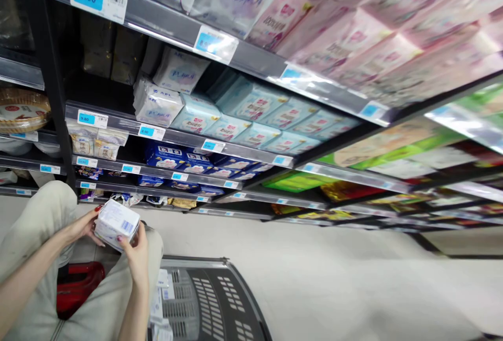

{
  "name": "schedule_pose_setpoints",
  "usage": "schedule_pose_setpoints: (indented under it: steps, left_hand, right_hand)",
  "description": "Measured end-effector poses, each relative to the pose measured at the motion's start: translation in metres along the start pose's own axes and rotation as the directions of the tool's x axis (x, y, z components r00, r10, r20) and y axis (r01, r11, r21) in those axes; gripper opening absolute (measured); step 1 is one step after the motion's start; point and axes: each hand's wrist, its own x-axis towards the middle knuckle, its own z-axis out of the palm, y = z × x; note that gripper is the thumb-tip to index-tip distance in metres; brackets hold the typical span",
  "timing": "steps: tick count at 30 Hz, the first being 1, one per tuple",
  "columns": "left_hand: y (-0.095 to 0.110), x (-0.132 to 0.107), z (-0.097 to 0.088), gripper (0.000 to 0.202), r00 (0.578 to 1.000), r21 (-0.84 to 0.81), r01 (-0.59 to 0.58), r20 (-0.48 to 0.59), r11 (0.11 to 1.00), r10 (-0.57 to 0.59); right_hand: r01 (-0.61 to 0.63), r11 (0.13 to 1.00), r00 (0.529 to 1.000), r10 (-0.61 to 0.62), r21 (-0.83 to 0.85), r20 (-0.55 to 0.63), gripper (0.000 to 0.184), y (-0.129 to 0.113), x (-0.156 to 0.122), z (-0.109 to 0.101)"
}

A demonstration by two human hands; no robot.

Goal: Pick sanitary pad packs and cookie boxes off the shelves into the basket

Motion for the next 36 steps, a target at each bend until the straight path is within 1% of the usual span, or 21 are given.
schedule_pose_setpoints:
  steps: [2,4,6,9,11,14,17,21,25,28,31,36]
  left_hand:
    - [-0.002,0.002,-0.002,0.085,0.999,0.045,-0.040,-0.029,0.998,0.041]
    - [-0.002,0.002,-0.003,0.080,0.995,0.073,-0.088,-0.049,0.993,0.092]
    - [0.000,0.000,-0.002,0.073,0.991,0.085,-0.107,-0.071,0.991,0.114]
    - [0.002,-0.003,0.001,0.066,0.986,0.071,-0.099,-0.130,0.993,0.108]
    - [0.003,-0.003,0.003,0.063,0.981,0.058,-0.101,-0.160,0.993,0.109]
    - [0.002,-0.002,0.003,0.060,0.978,0.043,-0.100,-0.180,0.994,0.106]
    - [0.000,0.000,0.001,0.058,0.977,0.024,-0.104,-0.184,0.994,0.106]
    - [-0.002,0.002,-0.001,0.053,0.979,0.005,-0.115,-0.171,0.993,0.114]
    - [-0.005,0.004,-0.002,0.052,0.979,-0.011,-0.121,-0.166,0.993,0.117]
    - [-0.006,0.005,-0.003,0.053,0.980,-0.021,-0.124,-0.162,0.992,0.119]
    - [-0.005,0.005,-0.003,0.051,0.980,-0.028,-0.128,-0.158,0.991,0.122]
    - [-0.004,0.004,-0.001,0.048,0.981,-0.044,-0.137,-0.146,0.990,0.129]
  right_hand:
    - [-0.065,0.998,0.996,0.064,-0.017,-0.058,0.076,-0.001,0.002,0.003]
    - [-0.105,0.994,0.991,0.103,-0.027,-0.084,0.073,0.001,0.003,0.007]
    - [-0.146,0.989,0.986,0.143,-0.023,-0.088,0.074,0.003,0.003,0.012]
    - [-0.226,0.974,0.972,0.225,-0.003,-0.070,0.079,0.002,0.000,0.021]
    - [-0.265,0.964,0.963,0.265,0.004,-0.054,0.078,-0.002,-0.002,0.024]
    - [-0.294,0.956,0.955,0.294,-0.001,-0.040,0.076,-0.009,-0.004,0.025]
    - [-0.305,0.952,0.952,0.305,-0.019,-0.026,0.074,-0.012,-0.004,0.023]
    - [-0.306,0.951,0.952,0.306,-0.045,-0.016,0.070,-0.009,-0.003,0.017]
    - [-0.280,0.958,0.960,0.279,-0.067,-0.025,0.067,-0.004,-0.002,0.011]
    - [-0.263,0.962,0.965,0.262,-0.066,-0.029,0.069,-0.003,-0.001,0.010]
    - [-0.250,0.967,0.968,0.249,-0.059,-0.023,0.072,-0.006,-0.002,0.011]
    - [-0.219,0.974,0.976,0.219,-0.054,-0.004,0.069,-0.015,-0.004,0.012]
